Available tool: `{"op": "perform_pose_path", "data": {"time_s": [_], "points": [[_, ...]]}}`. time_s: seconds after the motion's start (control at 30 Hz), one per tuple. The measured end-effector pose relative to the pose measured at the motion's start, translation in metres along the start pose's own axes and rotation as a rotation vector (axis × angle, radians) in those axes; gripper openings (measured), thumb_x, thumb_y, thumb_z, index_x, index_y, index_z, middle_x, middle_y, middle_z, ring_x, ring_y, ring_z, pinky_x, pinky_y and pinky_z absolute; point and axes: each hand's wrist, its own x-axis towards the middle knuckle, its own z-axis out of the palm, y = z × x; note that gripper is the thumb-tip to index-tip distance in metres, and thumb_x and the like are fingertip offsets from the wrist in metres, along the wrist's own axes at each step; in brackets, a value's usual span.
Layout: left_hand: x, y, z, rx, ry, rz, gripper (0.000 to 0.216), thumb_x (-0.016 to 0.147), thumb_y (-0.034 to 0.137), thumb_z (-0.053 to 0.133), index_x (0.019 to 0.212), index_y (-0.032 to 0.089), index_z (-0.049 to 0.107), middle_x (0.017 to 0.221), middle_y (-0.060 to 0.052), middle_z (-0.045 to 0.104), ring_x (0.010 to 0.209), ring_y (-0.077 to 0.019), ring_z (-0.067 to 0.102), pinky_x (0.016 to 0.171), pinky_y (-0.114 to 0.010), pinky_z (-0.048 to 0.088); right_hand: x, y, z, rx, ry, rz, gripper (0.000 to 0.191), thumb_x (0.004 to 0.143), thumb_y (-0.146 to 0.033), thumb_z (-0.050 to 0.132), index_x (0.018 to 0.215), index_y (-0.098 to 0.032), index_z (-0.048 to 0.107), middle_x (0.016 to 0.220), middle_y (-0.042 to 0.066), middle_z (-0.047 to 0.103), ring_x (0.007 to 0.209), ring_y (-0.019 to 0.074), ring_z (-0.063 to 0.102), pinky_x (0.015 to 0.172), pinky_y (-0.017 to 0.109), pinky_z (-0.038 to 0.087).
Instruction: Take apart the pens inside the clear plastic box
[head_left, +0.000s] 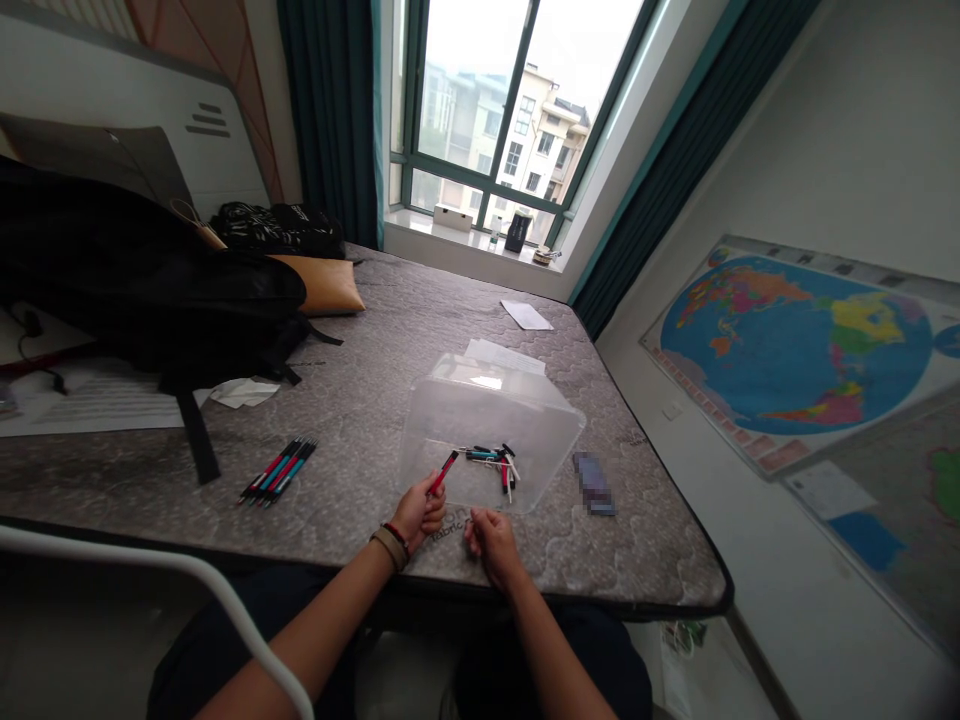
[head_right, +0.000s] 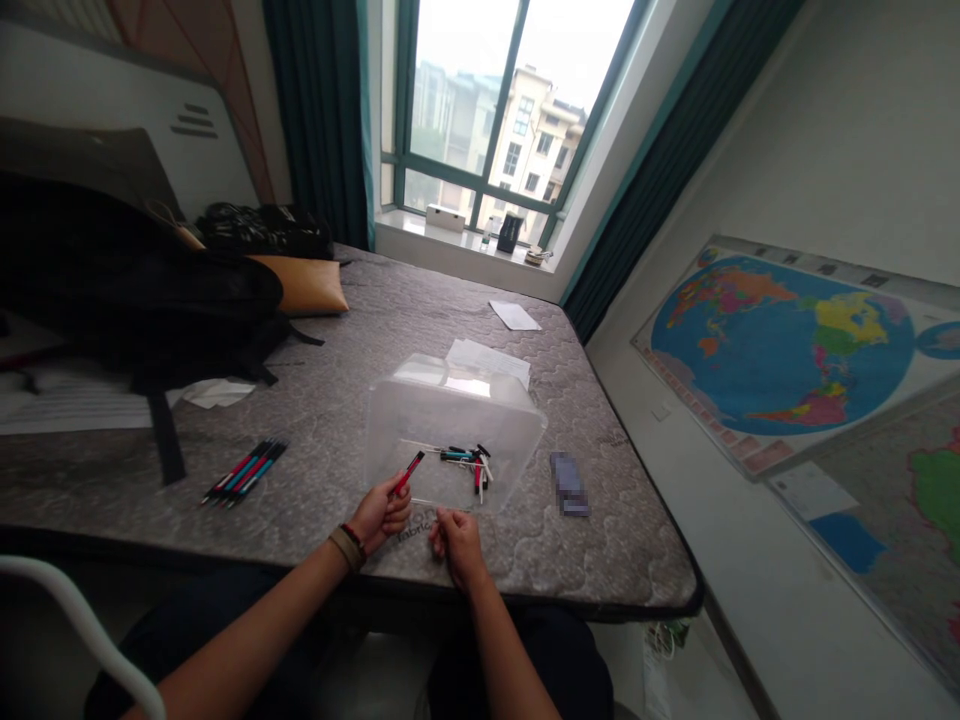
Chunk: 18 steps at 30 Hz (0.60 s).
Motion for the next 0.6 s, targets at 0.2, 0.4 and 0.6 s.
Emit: {"op": "perform_pose_path", "data": {"time_s": [0.2, 0.4, 0.6], "points": [[0.0, 0.003, -0.001, 0.059, 0.059, 0.033, 0.043, 0.097, 0.048, 0.035, 0.067, 0.019, 0.041, 0.044, 0.01, 0.022, 0.033, -0.0039, 0.012, 0.035, -0.017, 0.006, 0.0, 0.001, -0.001, 0.012, 0.01, -0.001, 0.045, 0.081, -0.051, 0.068, 0.058, -0.013, 0.063, 0.048, 0.001, 0.057, 0.035, 0.006, 0.041, 0.036, 0.019, 0.025], [0.0, 0.003, 0.0, 0.131, 0.097, 0.056, 0.04, 0.094, 0.05, 0.038, 0.068, 0.02, 0.041, 0.045, 0.01, 0.022, 0.035, -0.0049, 0.012, 0.037, -0.018, 0.006, -0.006, -0.012, -0.004, 0.48, 0.164, -0.048, 0.042, 0.084, -0.06, 0.059, 0.111, -0.028, 0.067, 0.102, 0.006, 0.072, 0.06, 0.0102, 0.06, 0.055, 0.023, 0.049], [0.005, -0.004, -0.002, 0.544, 0.125, 0.134, 0.045, 0.089, 0.06, 0.035, 0.068, 0.021, 0.044, 0.045, 0.01, 0.024, 0.037, -0.0075, 0.015, 0.04, -0.022, 0.013, -0.003, -0.003, 0.003, 0.243, 0.036, -0.029, 0.038, 0.082, -0.05, 0.067, 0.096, -0.015, 0.071, 0.075, 0.007, 0.07, 0.054, 0.0107, 0.056, 0.05, 0.021, 0.044]]}}
